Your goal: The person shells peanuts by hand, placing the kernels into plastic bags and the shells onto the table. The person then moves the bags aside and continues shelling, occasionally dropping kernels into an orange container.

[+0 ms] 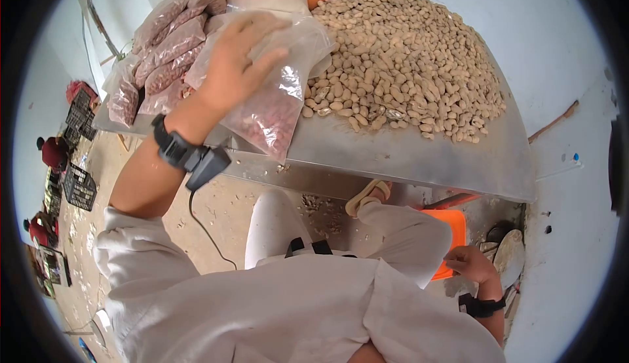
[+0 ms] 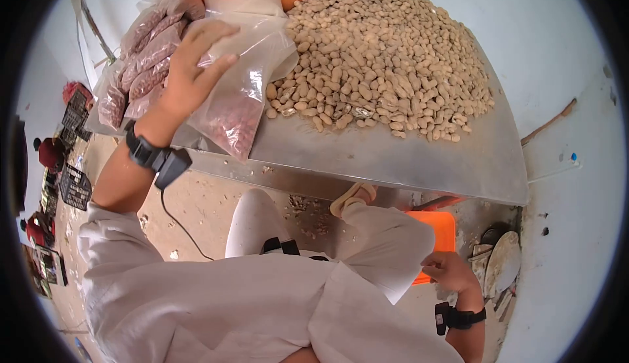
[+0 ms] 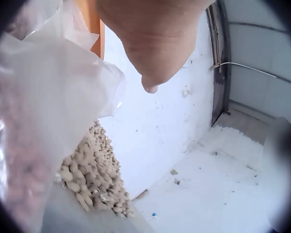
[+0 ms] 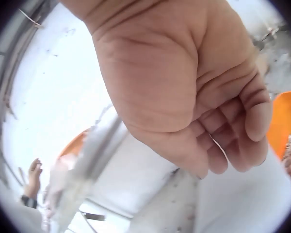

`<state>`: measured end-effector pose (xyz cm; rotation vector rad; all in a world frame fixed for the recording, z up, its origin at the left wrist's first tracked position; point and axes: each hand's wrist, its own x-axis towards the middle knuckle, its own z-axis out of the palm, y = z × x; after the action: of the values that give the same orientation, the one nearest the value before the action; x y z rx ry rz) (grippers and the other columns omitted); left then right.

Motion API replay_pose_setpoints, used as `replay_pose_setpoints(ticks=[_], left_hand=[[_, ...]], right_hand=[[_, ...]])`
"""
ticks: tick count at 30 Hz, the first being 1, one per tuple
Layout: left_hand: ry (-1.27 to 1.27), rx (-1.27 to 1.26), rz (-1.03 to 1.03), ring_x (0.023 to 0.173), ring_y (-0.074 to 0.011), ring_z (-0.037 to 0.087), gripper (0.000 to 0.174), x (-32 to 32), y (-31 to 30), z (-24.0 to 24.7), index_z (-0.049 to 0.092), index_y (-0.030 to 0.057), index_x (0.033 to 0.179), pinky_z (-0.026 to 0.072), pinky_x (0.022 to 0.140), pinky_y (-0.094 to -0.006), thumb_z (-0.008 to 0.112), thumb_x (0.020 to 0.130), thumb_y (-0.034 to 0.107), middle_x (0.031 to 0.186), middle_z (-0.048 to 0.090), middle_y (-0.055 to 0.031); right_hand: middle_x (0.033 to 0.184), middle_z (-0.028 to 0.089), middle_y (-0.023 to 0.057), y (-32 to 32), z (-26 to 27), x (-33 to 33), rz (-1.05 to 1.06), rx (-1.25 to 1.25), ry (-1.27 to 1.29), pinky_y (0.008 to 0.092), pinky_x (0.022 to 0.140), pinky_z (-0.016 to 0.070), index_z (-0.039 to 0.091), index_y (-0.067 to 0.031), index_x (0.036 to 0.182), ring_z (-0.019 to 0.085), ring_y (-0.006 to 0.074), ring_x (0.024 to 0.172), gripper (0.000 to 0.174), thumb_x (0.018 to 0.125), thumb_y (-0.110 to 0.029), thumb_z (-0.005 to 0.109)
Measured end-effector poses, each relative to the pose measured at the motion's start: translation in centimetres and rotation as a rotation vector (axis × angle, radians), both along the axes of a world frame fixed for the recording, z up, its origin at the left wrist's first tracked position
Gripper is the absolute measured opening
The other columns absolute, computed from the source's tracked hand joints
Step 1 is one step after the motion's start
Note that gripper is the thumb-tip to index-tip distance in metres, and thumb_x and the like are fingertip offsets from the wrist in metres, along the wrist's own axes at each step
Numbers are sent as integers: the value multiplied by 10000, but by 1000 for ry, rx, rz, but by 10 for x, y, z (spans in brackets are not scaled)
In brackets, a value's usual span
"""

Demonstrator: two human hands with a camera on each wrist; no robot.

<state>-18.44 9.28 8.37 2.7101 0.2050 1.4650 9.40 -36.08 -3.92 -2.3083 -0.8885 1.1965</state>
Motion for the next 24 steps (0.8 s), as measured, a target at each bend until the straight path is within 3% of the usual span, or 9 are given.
replay_pose_setpoints(ticks=[2,4,8,10,14,18,21,24], left_hand=[[209,-119,-100,1068,-312,542,257,-20,-19,-30,654,44,1029,443,916,-383,674,788,131,1123,560,-133],[250,-58,-166,1112,-293,516,237,-26,-44,-62,667,71,979,385,984,-436,680,754,141,1113,564,-91],[371,60,7,1154,-265,496,218,-38,-56,-98,673,91,919,262,1057,-516,685,707,139,1112,567,-41],[296,105,-1,1166,-258,498,206,-44,-43,-109,673,97,905,206,1078,-541,671,699,113,1112,570,-28],[320,80,-2,1206,-252,489,209,-76,-18,-112,678,96,887,194,1094,-526,626,692,41,1095,584,-24],[337,30,2,1227,-258,480,204,-108,-9,-99,682,83,848,191,1103,-518,612,676,-2,1064,601,-17],[284,-8,9,1230,-271,480,212,-111,-10,-107,683,73,836,208,1097,-519,610,664,-29,1044,609,-22],[251,-24,-39,1229,-294,482,217,-109,-3,-109,674,61,824,233,1087,-521,600,659,-59,1024,610,-35]], right_hand=[[722,625,62,30,36,-14,59,205,61,262,579,481,630,22,890,599,129,611,93,817,-32,611],[728,626,74,56,54,-13,204,308,-55,262,603,478,630,14,909,591,134,626,110,803,-15,616],[758,628,104,140,79,-28,386,547,-324,275,626,484,632,-5,943,604,154,673,146,798,-13,613],[776,626,120,166,85,-44,478,524,-325,284,632,489,626,-4,952,613,173,686,159,794,-19,621],[797,626,130,191,87,-63,649,500,-370,298,641,499,619,-9,969,630,203,701,177,795,-34,638],[842,621,149,193,74,-54,564,547,-415,314,674,501,614,-11,975,632,253,749,187,793,-48,639],[915,614,159,191,62,-39,459,609,-619,357,752,492,620,-7,972,609,306,850,202,780,-64,646],[1023,588,165,186,45,-30,457,777,-982,401,847,451,620,-9,999,548,351,969,238,779,-94,648]])
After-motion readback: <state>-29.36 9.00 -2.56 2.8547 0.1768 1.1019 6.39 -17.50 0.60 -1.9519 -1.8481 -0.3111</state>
